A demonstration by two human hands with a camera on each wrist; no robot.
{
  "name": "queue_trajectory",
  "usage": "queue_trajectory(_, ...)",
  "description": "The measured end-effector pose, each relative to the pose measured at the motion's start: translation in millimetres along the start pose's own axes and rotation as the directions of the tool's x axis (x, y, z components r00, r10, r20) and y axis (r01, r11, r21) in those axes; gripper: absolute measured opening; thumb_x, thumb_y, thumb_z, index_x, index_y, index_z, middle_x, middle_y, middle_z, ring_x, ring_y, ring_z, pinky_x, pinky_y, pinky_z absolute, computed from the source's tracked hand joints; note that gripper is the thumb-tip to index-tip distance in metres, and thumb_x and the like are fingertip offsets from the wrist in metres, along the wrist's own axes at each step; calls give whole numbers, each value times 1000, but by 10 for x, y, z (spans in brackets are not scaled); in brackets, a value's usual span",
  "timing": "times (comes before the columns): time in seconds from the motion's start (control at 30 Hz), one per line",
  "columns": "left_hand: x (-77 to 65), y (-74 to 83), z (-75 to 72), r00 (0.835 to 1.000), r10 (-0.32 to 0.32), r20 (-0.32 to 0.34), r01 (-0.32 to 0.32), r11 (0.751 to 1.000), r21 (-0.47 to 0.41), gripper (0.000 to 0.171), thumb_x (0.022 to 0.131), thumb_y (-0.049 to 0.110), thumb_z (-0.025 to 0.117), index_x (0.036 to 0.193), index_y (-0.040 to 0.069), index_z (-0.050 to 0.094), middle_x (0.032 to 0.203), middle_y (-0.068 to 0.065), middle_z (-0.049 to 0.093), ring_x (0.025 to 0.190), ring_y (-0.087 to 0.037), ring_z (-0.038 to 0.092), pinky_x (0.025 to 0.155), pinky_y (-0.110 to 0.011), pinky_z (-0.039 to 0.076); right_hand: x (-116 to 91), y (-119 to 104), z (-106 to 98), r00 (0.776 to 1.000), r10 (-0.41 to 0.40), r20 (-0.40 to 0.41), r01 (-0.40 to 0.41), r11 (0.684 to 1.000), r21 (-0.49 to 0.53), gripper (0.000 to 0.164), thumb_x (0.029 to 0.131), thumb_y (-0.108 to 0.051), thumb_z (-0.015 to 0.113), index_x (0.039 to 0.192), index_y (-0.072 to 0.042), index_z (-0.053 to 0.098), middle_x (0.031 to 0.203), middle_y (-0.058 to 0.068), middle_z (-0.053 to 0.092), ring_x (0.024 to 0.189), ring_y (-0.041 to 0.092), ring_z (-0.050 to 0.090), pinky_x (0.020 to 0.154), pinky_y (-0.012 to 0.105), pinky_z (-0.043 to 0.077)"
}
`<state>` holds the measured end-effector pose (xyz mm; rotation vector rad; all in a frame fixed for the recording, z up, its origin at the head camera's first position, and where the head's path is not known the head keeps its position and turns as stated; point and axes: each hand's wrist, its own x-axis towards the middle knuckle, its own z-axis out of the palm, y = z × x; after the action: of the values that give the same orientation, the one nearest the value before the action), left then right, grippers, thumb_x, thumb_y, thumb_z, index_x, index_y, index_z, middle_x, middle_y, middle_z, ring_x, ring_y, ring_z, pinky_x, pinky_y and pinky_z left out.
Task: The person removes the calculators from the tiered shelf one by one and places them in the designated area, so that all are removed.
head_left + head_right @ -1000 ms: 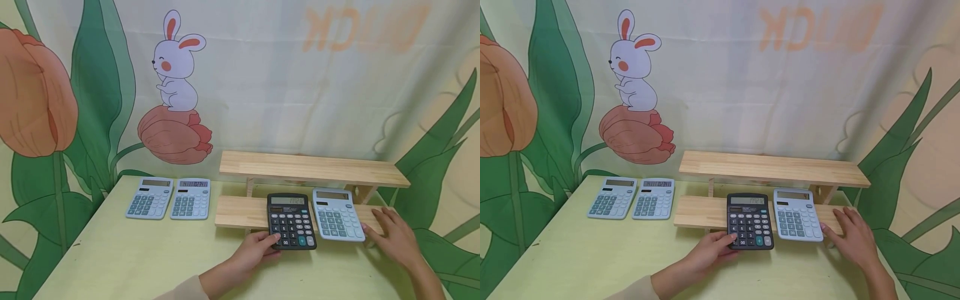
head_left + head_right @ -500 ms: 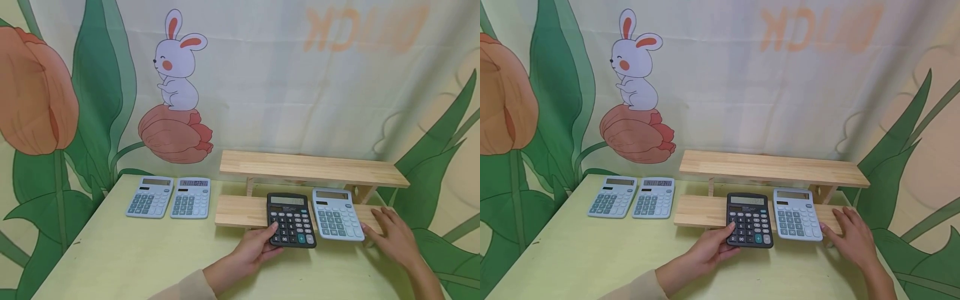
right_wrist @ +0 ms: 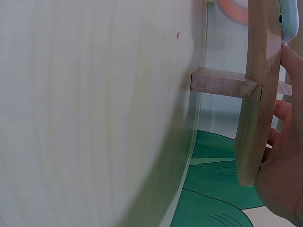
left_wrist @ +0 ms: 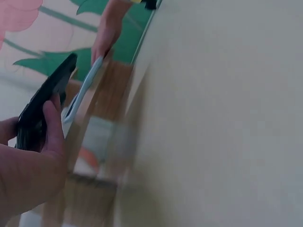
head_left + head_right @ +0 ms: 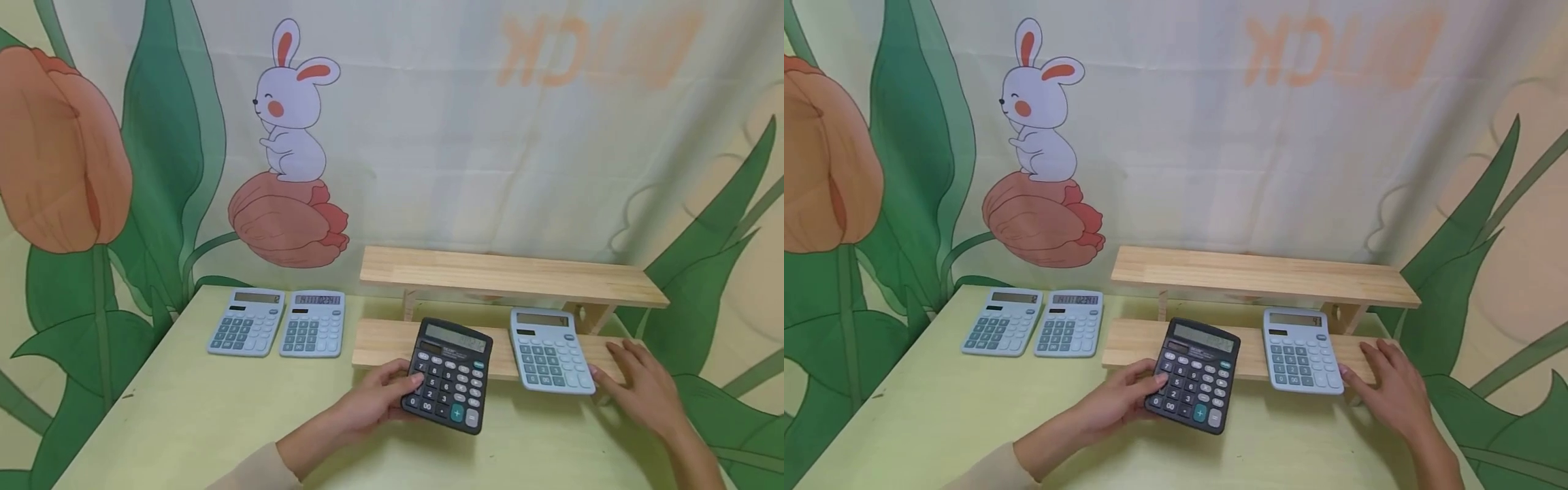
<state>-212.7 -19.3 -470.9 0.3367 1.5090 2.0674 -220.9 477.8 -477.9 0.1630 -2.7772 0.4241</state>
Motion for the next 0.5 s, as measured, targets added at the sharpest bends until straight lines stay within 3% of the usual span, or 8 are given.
queue_trajectory(0.17,-174,311,-354,999,41,-15,-37,982,185,40,110,24,60,139,-3,58,121,-15,73,105,-24,75,93,-42,62,-15,27,24,1000,2,-11,-2,1000,-10,71,102,-43,67,145,11,52,151,43,39,137,66,35,101,80,32)
queue_trajectory(0.33,-415,580,-742,991,65,-117,-23,942,334,46,110,27,61,143,-4,57,122,-14,73,105,-22,74,92,-37,62,-13,29,31,1000,1,-6,-1,1000,0,71,103,-44,66,146,10,51,152,43,38,138,66,33,102,81,31)
queue_trajectory(0.5,-678,772,-1113,973,107,-205,-12,909,417,48,111,25,60,146,-7,53,124,-16,71,105,-22,74,91,-35,62,2,-3,17,1000,-6,-1,6,1000,4,71,104,-43,65,147,11,50,152,43,37,139,66,32,102,81,31)
